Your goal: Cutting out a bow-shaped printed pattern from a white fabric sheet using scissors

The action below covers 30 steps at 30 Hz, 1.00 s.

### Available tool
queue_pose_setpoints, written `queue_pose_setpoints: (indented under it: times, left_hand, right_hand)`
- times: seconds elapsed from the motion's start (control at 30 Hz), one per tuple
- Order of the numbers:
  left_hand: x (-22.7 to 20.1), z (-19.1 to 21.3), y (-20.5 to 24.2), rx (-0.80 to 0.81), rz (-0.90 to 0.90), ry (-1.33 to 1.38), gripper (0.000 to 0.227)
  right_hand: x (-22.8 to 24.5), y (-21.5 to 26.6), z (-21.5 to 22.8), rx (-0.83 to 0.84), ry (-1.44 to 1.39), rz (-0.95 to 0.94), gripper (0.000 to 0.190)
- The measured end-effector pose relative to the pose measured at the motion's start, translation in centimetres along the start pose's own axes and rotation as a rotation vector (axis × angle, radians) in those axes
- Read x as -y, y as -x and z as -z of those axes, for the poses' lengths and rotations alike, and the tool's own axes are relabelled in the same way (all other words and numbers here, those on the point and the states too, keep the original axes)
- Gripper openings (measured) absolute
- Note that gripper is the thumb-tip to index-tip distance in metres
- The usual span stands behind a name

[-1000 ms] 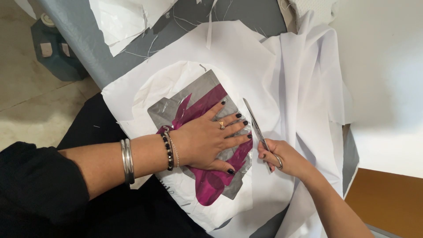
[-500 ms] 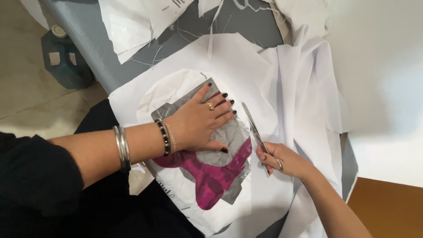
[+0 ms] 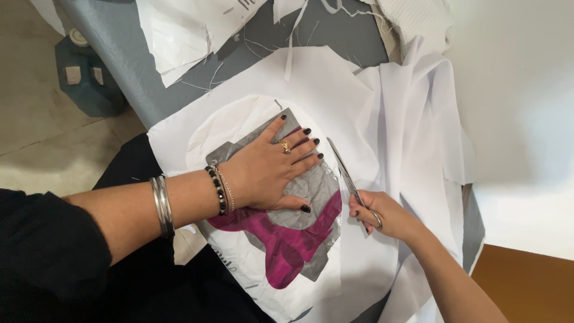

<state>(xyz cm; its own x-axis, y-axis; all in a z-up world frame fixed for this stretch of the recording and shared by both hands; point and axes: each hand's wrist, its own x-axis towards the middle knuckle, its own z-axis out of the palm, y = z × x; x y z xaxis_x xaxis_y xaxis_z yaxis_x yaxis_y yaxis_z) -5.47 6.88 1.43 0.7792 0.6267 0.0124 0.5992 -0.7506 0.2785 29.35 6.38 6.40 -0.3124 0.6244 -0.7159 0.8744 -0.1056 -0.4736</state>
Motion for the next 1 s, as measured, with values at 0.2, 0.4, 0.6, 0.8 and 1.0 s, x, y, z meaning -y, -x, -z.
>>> queue_pose_setpoints:
  times: [0.2, 0.4, 0.6, 0.8, 1.0]
  left_hand:
    - [0.0, 0.1, 0.1, 0.009, 0.002, 0.010, 0.097]
    - [0.1, 0.3, 0.2, 0.001, 0.006, 0.020, 0.096]
    - [0.1, 0.3, 0.2, 0.003, -0.003, 0.035, 0.096]
    - [0.2, 0.3, 0.3, -0.002, -0.007, 0.028, 0.096]
    - [0.2, 0.2, 0.2, -0.001, -0.011, 0.031, 0.096]
  right_hand:
    - [1.0, -0.8, 1.0, 0.027, 0.008, 0.016, 0.037]
    - [3.2, -1.8, 1.8, 0.042, 0.029, 0.062, 0.041]
    - [2.8, -2.0, 2.2, 0.055, 0.028, 0.078, 0.044]
    - [2.3, -2.2, 2.4, 0.054, 0.049, 0.067, 0.038]
    - [1.7, -2.4, 2.6, 0.022, 0.068, 0.069, 0.031]
